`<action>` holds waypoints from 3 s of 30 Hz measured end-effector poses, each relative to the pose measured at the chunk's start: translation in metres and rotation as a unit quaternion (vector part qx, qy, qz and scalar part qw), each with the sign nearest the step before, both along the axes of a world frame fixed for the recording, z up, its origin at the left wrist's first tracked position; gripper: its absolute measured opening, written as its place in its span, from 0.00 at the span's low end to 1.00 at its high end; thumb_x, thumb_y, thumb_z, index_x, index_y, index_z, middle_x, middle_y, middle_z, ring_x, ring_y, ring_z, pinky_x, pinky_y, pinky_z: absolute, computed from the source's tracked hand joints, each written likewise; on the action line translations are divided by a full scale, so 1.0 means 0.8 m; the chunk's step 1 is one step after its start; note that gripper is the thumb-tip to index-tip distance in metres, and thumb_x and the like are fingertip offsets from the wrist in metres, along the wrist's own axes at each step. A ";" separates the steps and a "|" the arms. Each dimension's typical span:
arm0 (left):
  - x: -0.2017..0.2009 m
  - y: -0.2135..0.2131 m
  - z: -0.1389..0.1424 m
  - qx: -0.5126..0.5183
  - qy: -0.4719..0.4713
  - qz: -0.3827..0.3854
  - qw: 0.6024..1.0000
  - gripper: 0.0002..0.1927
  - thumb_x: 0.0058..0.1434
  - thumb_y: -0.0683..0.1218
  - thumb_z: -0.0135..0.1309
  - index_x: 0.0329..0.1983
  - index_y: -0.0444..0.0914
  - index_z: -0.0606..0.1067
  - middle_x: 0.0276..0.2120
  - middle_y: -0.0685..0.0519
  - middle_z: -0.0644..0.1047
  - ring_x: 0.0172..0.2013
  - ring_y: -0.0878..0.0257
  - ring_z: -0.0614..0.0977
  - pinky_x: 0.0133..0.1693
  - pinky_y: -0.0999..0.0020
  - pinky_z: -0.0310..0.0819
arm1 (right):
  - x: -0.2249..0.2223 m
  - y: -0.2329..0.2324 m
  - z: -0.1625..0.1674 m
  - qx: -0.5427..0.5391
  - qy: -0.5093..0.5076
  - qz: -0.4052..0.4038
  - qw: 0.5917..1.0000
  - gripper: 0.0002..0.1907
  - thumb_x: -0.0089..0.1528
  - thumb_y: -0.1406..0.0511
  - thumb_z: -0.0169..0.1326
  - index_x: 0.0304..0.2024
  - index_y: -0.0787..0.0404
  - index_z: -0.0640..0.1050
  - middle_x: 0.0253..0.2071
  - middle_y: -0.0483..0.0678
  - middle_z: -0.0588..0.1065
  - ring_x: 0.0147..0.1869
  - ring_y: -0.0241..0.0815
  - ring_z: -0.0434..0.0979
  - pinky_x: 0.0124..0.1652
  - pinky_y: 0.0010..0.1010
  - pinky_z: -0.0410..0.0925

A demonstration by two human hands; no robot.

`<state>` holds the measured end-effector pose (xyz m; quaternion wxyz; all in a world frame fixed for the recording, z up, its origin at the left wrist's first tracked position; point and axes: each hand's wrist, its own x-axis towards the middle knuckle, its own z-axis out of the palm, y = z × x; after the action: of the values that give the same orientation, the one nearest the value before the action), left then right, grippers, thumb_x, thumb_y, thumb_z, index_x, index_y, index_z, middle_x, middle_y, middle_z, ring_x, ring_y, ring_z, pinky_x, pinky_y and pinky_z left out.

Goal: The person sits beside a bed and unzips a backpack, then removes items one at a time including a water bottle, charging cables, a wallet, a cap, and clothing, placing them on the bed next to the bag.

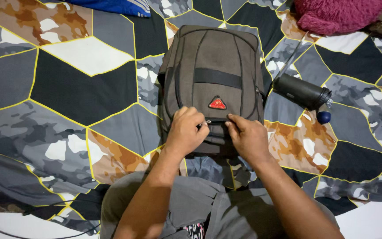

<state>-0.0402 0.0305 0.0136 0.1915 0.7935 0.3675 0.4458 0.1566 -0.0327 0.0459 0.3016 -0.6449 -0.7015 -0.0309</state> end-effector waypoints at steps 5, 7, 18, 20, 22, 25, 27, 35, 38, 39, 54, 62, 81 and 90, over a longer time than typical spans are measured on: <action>-0.003 0.001 0.009 0.039 -0.059 0.066 0.995 0.05 0.53 0.41 0.57 0.27 0.36 0.73 0.34 0.46 0.73 0.41 0.45 0.75 0.45 0.52 0.69 | 0.001 0.003 0.004 0.049 0.029 -0.006 0.998 0.09 0.63 0.63 0.62 0.43 0.61 0.83 0.32 0.56 0.80 0.35 0.56 0.79 0.37 0.44 0.70; -0.007 0.004 0.009 0.037 -0.081 0.091 0.992 0.04 0.53 0.39 0.57 0.28 0.36 0.72 0.36 0.45 0.73 0.42 0.45 0.75 0.45 0.52 0.69 | 0.001 0.006 0.005 0.071 -0.001 -0.017 0.997 0.09 0.63 0.63 0.62 0.43 0.61 0.83 0.30 0.55 0.79 0.33 0.57 0.78 0.37 0.44 0.68; -0.020 0.015 -0.003 -0.004 -0.124 0.113 0.986 0.05 0.58 0.37 0.54 0.37 0.33 0.73 0.39 0.43 0.73 0.39 0.44 0.78 0.38 0.56 0.74 | 0.004 0.004 0.014 0.109 -0.012 -0.004 0.994 0.12 0.61 0.68 0.64 0.47 0.63 0.82 0.28 0.52 0.74 0.34 0.51 0.73 0.37 0.40 0.67; -0.023 0.019 -0.006 -0.031 -0.139 0.112 0.983 0.04 0.59 0.38 0.54 0.36 0.33 0.73 0.39 0.43 0.74 0.39 0.46 0.79 0.35 0.58 0.75 | 0.006 0.004 0.018 0.110 -0.019 0.003 0.994 0.12 0.61 0.68 0.64 0.47 0.63 0.82 0.29 0.52 0.74 0.34 0.51 0.73 0.37 0.40 0.67; -0.026 0.020 -0.009 -0.041 -0.139 0.114 0.983 0.04 0.59 0.38 0.54 0.36 0.33 0.73 0.40 0.43 0.74 0.38 0.47 0.79 0.34 0.59 0.75 | 0.007 0.004 0.021 0.114 -0.021 0.009 0.993 0.12 0.61 0.68 0.64 0.47 0.63 0.81 0.30 0.52 0.75 0.34 0.51 0.74 0.37 0.40 0.68; -0.030 0.025 -0.011 -0.019 -0.120 0.133 0.984 0.04 0.59 0.38 0.55 0.36 0.33 0.74 0.40 0.43 0.74 0.38 0.46 0.79 0.36 0.57 0.75 | 0.011 0.009 0.026 0.124 -0.024 0.014 0.992 0.12 0.60 0.67 0.64 0.46 0.63 0.82 0.30 0.52 0.76 0.33 0.51 0.74 0.36 0.40 0.68; -0.030 0.029 -0.010 0.000 -0.107 0.145 0.984 0.04 0.58 0.38 0.57 0.36 0.34 0.74 0.39 0.43 0.74 0.38 0.46 0.79 0.39 0.54 0.74 | 0.015 0.013 0.032 0.122 -0.031 0.000 0.992 0.11 0.61 0.67 0.65 0.45 0.63 0.82 0.28 0.53 0.75 0.32 0.52 0.75 0.35 0.40 0.68; -0.024 0.070 -0.012 -0.001 -0.123 0.190 0.974 0.03 0.61 0.39 0.56 0.36 0.33 0.74 0.38 0.43 0.74 0.38 0.45 0.78 0.40 0.55 0.74 | 0.027 0.040 0.063 0.125 -0.066 -0.033 0.989 0.08 0.65 0.63 0.64 0.44 0.60 0.83 0.29 0.54 0.77 0.33 0.55 0.77 0.35 0.44 0.68; -0.025 0.088 -0.011 0.008 -0.108 0.214 0.971 0.04 0.62 0.39 0.57 0.35 0.34 0.75 0.37 0.43 0.74 0.38 0.45 0.78 0.40 0.54 0.73 | 0.022 0.047 0.069 0.112 -0.026 -0.032 0.993 0.09 0.66 0.63 0.63 0.45 0.60 0.83 0.30 0.54 0.78 0.33 0.54 0.79 0.34 0.43 0.68; -0.025 0.091 -0.010 0.010 -0.096 0.221 0.970 0.04 0.62 0.39 0.58 0.35 0.34 0.75 0.37 0.43 0.74 0.38 0.44 0.78 0.40 0.53 0.72 | 0.020 0.047 0.069 0.107 -0.011 -0.030 0.994 0.09 0.66 0.63 0.63 0.45 0.60 0.83 0.30 0.54 0.78 0.33 0.54 0.79 0.34 0.42 0.69; -0.029 0.073 0.000 -0.003 -0.080 0.155 0.985 0.15 0.59 0.39 0.58 0.50 0.40 0.78 0.46 0.48 0.79 0.45 0.47 0.81 0.45 0.57 0.76 | 0.005 0.029 0.016 0.035 0.072 -0.055 0.995 0.10 0.64 0.63 0.65 0.36 0.62 0.78 0.30 0.56 0.78 0.32 0.54 0.79 0.35 0.40 0.70; -0.026 0.077 -0.002 -0.103 -0.125 0.142 0.976 0.15 0.58 0.40 0.58 0.50 0.41 0.79 0.43 0.49 0.79 0.31 0.55 0.81 0.36 0.63 0.76 | -0.003 0.087 0.002 -0.022 -0.021 0.010 0.999 0.18 0.61 0.63 0.57 0.52 0.65 0.78 0.52 0.65 0.76 0.56 0.68 0.74 0.54 0.52 0.67; 0.001 0.024 0.027 0.056 -0.055 0.068 0.995 0.25 0.52 0.40 0.59 0.55 0.37 0.75 0.51 0.45 0.72 0.54 0.46 0.74 0.56 0.54 0.69 | 0.118 -0.029 -0.047 0.067 0.168 0.065 0.981 0.06 0.61 0.71 0.54 0.41 0.65 0.75 0.52 0.55 0.77 0.56 0.54 0.78 0.56 0.41 0.69; 0.080 -0.016 0.035 0.040 0.034 -0.065 0.997 0.17 0.53 0.45 0.63 0.47 0.41 0.79 0.45 0.52 0.78 0.50 0.54 0.76 0.54 0.52 0.62 | 0.204 -0.018 -0.097 0.137 0.733 0.053 0.664 0.06 0.73 0.68 0.49 0.52 0.61 0.72 0.47 0.52 0.77 0.46 0.43 0.78 0.51 0.37 0.73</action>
<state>0.0235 0.0176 0.0413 0.1760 0.8371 0.3035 0.4196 0.3197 -0.0472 -0.0318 0.8047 -0.3724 -0.2749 0.3717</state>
